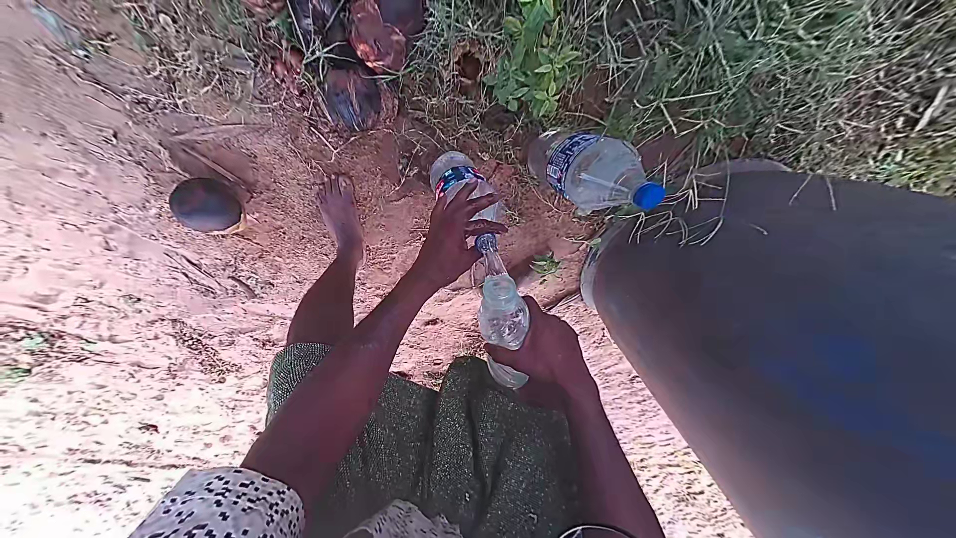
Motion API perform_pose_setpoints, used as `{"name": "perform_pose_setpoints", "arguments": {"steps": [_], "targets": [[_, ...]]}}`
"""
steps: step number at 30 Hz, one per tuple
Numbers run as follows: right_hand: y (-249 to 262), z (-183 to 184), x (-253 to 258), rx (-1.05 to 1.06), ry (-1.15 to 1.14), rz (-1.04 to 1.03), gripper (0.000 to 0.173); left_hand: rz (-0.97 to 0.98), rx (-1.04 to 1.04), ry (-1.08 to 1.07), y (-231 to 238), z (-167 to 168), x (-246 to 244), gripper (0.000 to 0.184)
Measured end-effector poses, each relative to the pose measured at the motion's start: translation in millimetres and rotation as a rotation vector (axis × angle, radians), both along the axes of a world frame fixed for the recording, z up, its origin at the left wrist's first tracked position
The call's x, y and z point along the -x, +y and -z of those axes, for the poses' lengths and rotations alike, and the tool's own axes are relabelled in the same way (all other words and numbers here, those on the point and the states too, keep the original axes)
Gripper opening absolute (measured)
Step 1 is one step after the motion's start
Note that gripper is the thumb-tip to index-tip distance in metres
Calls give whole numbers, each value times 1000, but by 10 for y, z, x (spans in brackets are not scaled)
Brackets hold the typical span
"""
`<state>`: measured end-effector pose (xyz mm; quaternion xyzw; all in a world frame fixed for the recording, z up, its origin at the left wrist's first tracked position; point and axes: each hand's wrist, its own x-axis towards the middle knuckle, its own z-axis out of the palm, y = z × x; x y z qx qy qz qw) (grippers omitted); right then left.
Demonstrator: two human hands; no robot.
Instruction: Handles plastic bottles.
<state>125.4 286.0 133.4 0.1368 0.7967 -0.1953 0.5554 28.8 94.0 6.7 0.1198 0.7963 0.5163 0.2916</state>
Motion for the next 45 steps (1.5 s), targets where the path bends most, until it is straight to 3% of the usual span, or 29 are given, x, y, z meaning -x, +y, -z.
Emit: {"name": "perform_pose_setpoints", "arguments": {"steps": [17, 41, 45], "targets": [[75, -47, -70, -11, -19, 20, 104, 3, -46, -26, 73, 43, -35, 30], [17, -143, -42, 4, -32, 23, 104, 8, -28, -64, 35, 23, 11, 45], [14, -167, -25, 3, -57, 24, 105, 20, -21, -54, 39, 21, 22, 40]]}}
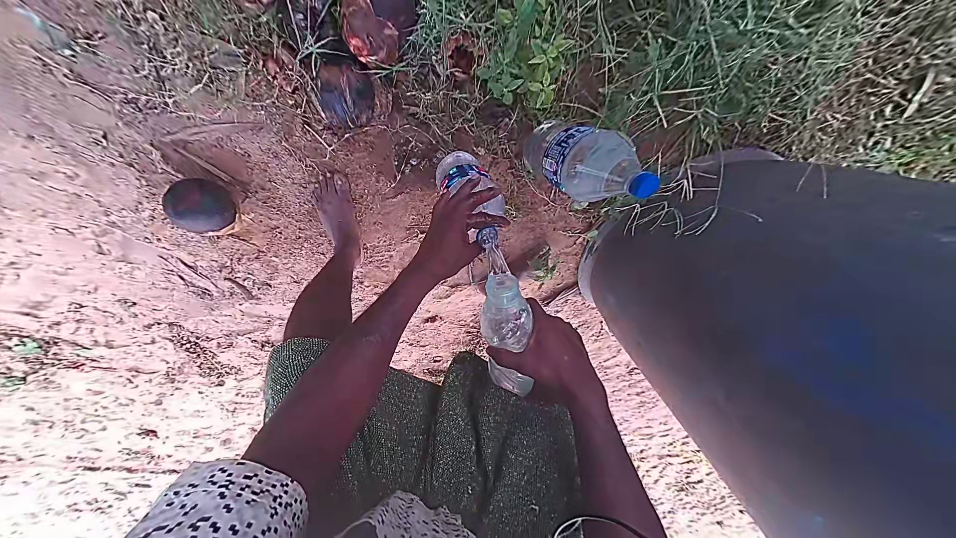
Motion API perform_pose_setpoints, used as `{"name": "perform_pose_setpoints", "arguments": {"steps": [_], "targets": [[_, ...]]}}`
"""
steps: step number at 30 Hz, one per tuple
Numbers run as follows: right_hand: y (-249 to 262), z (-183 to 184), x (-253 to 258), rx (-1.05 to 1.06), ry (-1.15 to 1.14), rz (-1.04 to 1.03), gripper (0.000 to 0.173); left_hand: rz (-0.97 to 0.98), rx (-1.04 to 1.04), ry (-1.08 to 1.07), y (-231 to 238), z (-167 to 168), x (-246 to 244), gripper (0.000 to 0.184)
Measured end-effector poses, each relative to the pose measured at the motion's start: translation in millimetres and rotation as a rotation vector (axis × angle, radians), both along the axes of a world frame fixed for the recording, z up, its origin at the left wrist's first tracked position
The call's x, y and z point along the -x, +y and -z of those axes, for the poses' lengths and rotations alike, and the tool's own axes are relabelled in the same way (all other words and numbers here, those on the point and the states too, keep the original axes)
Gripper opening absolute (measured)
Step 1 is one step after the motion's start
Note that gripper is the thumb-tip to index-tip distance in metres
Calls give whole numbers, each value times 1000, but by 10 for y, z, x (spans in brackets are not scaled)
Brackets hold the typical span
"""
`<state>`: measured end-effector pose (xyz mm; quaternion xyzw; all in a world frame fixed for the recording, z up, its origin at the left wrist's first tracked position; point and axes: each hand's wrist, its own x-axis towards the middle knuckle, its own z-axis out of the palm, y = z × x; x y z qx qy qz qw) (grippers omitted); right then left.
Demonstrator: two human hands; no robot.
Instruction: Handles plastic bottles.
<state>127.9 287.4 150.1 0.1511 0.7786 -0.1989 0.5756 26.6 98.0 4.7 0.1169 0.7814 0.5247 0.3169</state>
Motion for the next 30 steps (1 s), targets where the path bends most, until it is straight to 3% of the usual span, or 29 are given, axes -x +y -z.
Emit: {"name": "perform_pose_setpoints", "arguments": {"steps": [19, 24, 30], "targets": [[3, -77, 25, 1, -56, 3, 104, 26, 16, 22, -8, -9, 12, 36], [-7, -97, 1, 2, -63, 9, 105, -13, 9, -3, -3, -5, 1, 56], [-7, -108, -17, 10, -61, 14, 105, -14, 11, 12, 2, 18, -23, 56]]}}
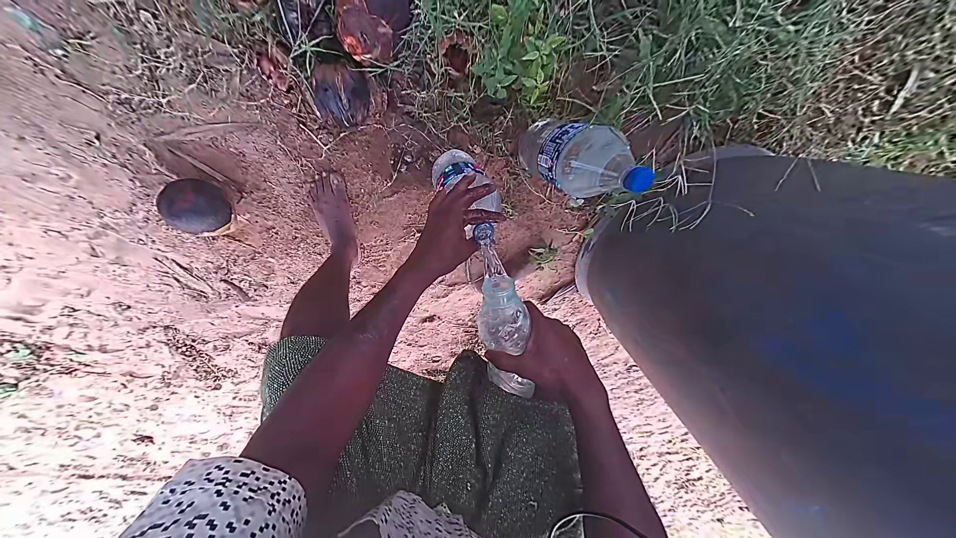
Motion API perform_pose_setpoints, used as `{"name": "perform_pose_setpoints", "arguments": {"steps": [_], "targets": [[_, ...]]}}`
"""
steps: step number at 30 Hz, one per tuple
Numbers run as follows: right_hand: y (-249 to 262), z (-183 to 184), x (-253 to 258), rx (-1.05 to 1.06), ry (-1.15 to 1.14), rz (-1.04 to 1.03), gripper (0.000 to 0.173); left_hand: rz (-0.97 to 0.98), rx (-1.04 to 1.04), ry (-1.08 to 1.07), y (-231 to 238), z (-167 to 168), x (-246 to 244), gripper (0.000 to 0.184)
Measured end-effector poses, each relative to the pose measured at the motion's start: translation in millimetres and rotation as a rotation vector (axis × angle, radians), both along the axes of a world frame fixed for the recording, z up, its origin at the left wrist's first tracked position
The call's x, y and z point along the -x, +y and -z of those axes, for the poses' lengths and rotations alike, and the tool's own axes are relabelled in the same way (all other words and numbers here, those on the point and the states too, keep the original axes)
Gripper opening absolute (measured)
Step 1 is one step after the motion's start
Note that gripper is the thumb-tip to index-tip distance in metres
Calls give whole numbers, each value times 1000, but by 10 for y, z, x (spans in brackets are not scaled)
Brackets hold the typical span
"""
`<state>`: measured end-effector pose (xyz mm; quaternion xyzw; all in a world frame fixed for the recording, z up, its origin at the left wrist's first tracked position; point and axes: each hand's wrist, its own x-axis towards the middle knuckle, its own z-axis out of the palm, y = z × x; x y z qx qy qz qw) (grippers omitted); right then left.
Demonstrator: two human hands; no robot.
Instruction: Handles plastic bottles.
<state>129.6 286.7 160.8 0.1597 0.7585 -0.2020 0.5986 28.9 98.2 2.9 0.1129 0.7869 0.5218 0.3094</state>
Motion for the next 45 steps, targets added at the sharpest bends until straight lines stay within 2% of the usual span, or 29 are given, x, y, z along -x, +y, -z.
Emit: {"name": "perform_pose_setpoints", "arguments": {"steps": [2, 12, 22, 26, 35, 45], "targets": [[0, -4, -9, 9, 13, 1, 105, 25, 14, 5, -4, 6, 1, 45], [5, -31, 3, 14, -12, 4, 102, 51, 25, -3, -2, -13, 0, 40], [8, -45, 27, 6, -22, 10, 103, 55, 32, 5, 4, -9, 1, 42], [15, -45, 21, 5, -24, 13, 103, 34, 23, -20, 7, -20, -1, 49], [26, -46, 1, 17, -26, 24, 107, 34, 12, 6, 1, -8, -4, 38], [12, -81, 34, 17, -46, 11, 106, 41, 20, -6, 0, -14, 2, 41]]}}
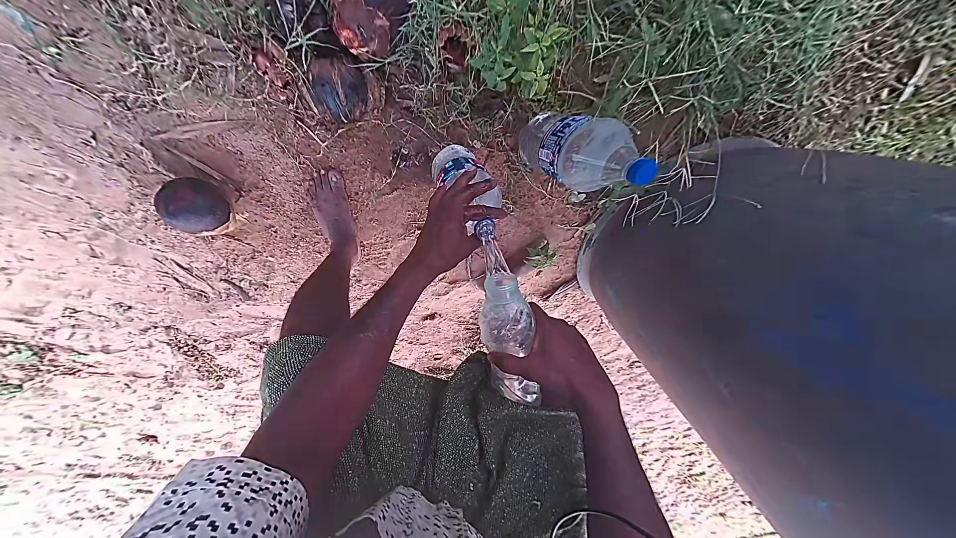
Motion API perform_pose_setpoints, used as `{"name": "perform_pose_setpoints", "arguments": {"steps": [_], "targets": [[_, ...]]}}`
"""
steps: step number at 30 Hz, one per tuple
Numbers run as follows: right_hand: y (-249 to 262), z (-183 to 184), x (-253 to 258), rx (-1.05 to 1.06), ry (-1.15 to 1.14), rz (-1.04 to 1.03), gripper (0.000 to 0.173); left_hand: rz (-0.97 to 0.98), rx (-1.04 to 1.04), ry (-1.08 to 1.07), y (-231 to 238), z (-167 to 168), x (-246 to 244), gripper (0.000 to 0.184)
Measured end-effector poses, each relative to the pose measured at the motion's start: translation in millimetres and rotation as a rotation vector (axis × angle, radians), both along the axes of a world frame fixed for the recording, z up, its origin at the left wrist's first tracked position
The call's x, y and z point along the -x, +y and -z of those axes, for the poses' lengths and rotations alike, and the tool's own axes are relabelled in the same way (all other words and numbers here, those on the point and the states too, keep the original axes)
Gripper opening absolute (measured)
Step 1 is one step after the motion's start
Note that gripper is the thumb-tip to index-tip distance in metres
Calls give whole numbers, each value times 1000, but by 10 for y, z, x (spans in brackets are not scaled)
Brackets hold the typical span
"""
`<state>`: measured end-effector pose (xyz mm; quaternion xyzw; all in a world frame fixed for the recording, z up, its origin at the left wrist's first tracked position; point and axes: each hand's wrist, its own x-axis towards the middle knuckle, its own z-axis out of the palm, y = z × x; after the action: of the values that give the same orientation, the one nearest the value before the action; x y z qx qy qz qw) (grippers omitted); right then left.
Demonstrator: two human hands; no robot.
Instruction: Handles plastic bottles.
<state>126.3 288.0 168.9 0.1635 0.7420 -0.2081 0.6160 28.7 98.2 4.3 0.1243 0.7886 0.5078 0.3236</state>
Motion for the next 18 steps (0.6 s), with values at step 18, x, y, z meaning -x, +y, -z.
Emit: {"name": "perform_pose_setpoints", "arguments": {"steps": [18], "targets": [[5, -42, 85, 36, -19, 16, 104, 24, -3, 37, -30, 23, 3, 38]]}}
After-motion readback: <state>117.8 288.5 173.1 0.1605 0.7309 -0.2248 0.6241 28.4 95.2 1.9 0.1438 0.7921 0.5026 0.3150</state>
